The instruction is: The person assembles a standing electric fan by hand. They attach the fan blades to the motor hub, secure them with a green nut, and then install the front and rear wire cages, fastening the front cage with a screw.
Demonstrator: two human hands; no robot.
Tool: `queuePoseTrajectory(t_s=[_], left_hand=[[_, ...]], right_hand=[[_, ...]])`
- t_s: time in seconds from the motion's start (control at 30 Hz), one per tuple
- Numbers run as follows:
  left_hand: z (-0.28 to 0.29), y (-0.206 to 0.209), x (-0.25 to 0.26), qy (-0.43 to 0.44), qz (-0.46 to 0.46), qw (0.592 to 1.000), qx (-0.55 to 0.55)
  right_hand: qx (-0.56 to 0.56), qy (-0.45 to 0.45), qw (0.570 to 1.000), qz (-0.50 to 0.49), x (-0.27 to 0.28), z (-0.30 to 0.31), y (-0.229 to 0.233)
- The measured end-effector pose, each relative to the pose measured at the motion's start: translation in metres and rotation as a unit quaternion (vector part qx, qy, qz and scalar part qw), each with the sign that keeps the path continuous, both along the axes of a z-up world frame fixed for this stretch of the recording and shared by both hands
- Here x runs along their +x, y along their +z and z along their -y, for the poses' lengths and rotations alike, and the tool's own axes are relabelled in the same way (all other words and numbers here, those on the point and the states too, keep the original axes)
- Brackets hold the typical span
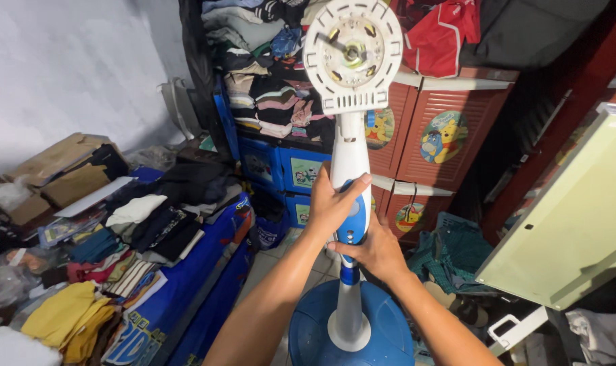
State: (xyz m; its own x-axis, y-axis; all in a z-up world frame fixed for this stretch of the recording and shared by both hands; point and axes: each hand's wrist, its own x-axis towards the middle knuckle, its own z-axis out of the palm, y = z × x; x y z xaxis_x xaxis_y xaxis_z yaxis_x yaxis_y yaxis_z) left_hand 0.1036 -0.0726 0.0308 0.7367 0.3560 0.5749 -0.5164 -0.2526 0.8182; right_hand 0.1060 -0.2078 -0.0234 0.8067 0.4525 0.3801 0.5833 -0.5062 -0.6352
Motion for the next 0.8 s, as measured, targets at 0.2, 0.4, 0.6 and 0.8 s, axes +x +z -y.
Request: queuePoseTrajectory(t_s=[0.2,0.4,0.6,0.8], left_hand=[[-0.006,-0.052,0.039,-0.011,0.027,0.999,0.035],[-0.039,-0.172,0.077,-0.292,-0.122,0.931,-0.183],[-0.053,-0.225,0.069,-0.282,-0.246,0.923,-0.087],[-0.189,-0.264,0.025,-0.171,-0.317,0.921,0.145]], right_hand=[[0.287,0.024,0.956,-0.059,0.019,-0.016,-0.010],[0.340,0.036,0.937,-0.064,0.020,-0.031,0.021],[0.303,0.011,0.952,-0.043,0.031,-0.047,0.063],[0.302,-0.024,0.952,0.037,0.057,-0.040,0.096]])
